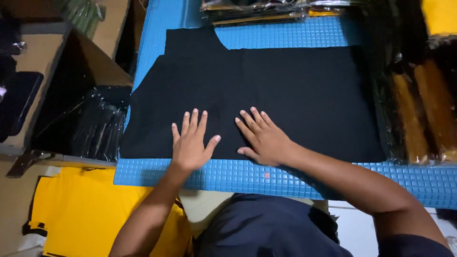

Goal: The person folds a black t-shirt on a blue textured mat. They smooth the fabric, fold the sleeves inward, fold the shirt in half lengthwise, then fold it into a compact rectangle. The folded shirt is placed on a stack of similar folded shirts.

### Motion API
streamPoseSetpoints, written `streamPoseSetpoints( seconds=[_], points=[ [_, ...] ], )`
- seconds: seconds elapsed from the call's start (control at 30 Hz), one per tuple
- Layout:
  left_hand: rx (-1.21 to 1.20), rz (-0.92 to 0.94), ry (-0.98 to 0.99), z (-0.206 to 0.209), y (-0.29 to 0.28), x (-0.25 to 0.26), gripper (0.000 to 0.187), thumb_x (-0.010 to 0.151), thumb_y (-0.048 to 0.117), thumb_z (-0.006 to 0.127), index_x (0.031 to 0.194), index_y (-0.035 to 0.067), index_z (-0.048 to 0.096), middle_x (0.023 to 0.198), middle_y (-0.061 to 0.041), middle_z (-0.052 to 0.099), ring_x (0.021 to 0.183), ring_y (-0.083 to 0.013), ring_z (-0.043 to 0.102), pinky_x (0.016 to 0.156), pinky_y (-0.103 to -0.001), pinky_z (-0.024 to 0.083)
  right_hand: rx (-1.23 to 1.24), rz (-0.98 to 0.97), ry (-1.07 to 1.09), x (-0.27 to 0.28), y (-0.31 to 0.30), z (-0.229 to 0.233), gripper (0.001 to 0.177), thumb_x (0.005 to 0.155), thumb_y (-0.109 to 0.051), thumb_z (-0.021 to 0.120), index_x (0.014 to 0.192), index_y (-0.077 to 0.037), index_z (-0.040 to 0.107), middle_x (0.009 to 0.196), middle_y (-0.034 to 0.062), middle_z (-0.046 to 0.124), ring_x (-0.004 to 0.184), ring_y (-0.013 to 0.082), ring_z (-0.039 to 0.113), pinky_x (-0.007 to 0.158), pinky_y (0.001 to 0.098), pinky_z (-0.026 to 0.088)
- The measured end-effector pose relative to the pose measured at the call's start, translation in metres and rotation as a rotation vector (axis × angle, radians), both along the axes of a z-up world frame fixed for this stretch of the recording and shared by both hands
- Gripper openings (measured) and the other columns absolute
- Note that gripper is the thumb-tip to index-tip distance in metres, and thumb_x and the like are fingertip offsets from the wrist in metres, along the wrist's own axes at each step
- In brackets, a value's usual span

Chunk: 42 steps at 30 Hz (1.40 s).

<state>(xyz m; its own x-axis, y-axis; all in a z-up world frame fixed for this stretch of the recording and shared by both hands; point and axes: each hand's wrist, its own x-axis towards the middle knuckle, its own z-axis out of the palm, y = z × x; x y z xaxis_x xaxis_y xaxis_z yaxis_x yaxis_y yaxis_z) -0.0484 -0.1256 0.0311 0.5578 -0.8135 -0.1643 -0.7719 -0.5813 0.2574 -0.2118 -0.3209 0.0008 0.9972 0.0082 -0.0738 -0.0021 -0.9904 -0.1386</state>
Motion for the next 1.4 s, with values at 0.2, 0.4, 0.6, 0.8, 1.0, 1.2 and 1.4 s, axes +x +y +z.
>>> streamPoseSetpoints(
  seconds=[0.2,0.4,0.6,0.8,1.0,1.2,1.4],
  points=[
    [-0.187,-0.094,-0.110,0.031,-0.053,0.033,0.066,0.106,0.046,0.045,0.159,0.007,0.041,0.163,-0.026,0.035,0.153,-0.0485,0.025,0.118,-0.072,0.011,0.061,-0.038,-0.201,0.048,-0.041,0.020,0.078,0.106,-0.048,0.045,0.162,0.002,0.023,0.163,0.0307,0.031,0.150,0.0532,0.027,0.122,0.0603,0.026],
    [-0.053,-0.115,-0.002,-0.023,-0.136,0.112,0.067,0.109,0.055,0.036,0.167,0.024,0.024,0.173,-0.014,0.013,0.159,-0.0431,0.008,0.123,-0.070,0.004,0.025,-0.161,-0.077,0.128,-0.103,-0.011,0.083,0.107,-0.063,0.027,0.165,-0.004,0.022,0.171,0.0192,0.020,0.158,0.0443,0.013,0.127,0.0581,0.014],
    [-0.013,-0.040,-0.079,-0.014,-0.120,0.121,0.067,0.107,0.057,0.036,0.166,0.029,0.024,0.174,-0.012,0.014,0.160,-0.0358,0.006,0.124,-0.066,0.004,-0.136,-0.348,0.114,0.077,-0.157,0.006,0.082,0.105,-0.068,0.021,0.168,-0.015,0.013,0.175,0.0069,0.013,0.160,0.0314,0.011,0.127,0.0580,0.009],
    [0.017,-0.071,-0.057,-0.003,-0.110,0.123,0.067,0.108,0.054,0.034,0.167,0.026,0.022,0.174,-0.013,0.009,0.160,-0.0351,0.003,0.125,-0.063,0.004,-0.131,-0.558,0.037,-0.001,-0.234,0.003,0.084,0.106,-0.066,0.027,0.169,-0.012,0.016,0.174,0.0116,0.020,0.160,0.0347,0.016,0.126,0.0607,0.014],
    [-0.017,-0.022,-0.053,-0.001,-0.110,0.116,0.066,0.107,0.053,0.039,0.166,0.025,0.026,0.174,-0.011,0.011,0.161,-0.0332,0.006,0.126,-0.061,0.003,0.006,-0.817,0.014,-0.039,-0.294,-0.037,0.092,0.101,-0.076,0.024,0.169,-0.016,0.010,0.175,0.0071,0.012,0.161,0.0266,0.009,0.129,0.0558,0.012],
    [0.029,-0.011,-0.065,-0.002,-0.104,0.121,0.069,0.106,0.058,0.036,0.166,0.028,0.022,0.175,-0.010,0.009,0.161,-0.0318,0.004,0.126,-0.060,0.003,-0.161,-0.776,0.049,-0.030,-0.277,-0.023,0.095,0.102,-0.071,0.026,0.167,-0.003,0.017,0.174,0.0184,0.015,0.159,0.0390,0.017,0.128,0.0547,0.019],
    [0.043,-0.001,-0.064,-0.003,-0.100,0.124,0.070,0.105,0.060,0.036,0.166,0.028,0.024,0.175,-0.009,0.010,0.161,-0.0311,0.005,0.127,-0.060,0.003,-0.060,-0.920,0.053,-0.031,-0.256,0.010,0.094,0.104,-0.071,0.030,0.166,-0.001,0.022,0.161,0.0285,0.040,0.138,0.0478,0.052,0.105,0.0585,0.049]
  ],
)
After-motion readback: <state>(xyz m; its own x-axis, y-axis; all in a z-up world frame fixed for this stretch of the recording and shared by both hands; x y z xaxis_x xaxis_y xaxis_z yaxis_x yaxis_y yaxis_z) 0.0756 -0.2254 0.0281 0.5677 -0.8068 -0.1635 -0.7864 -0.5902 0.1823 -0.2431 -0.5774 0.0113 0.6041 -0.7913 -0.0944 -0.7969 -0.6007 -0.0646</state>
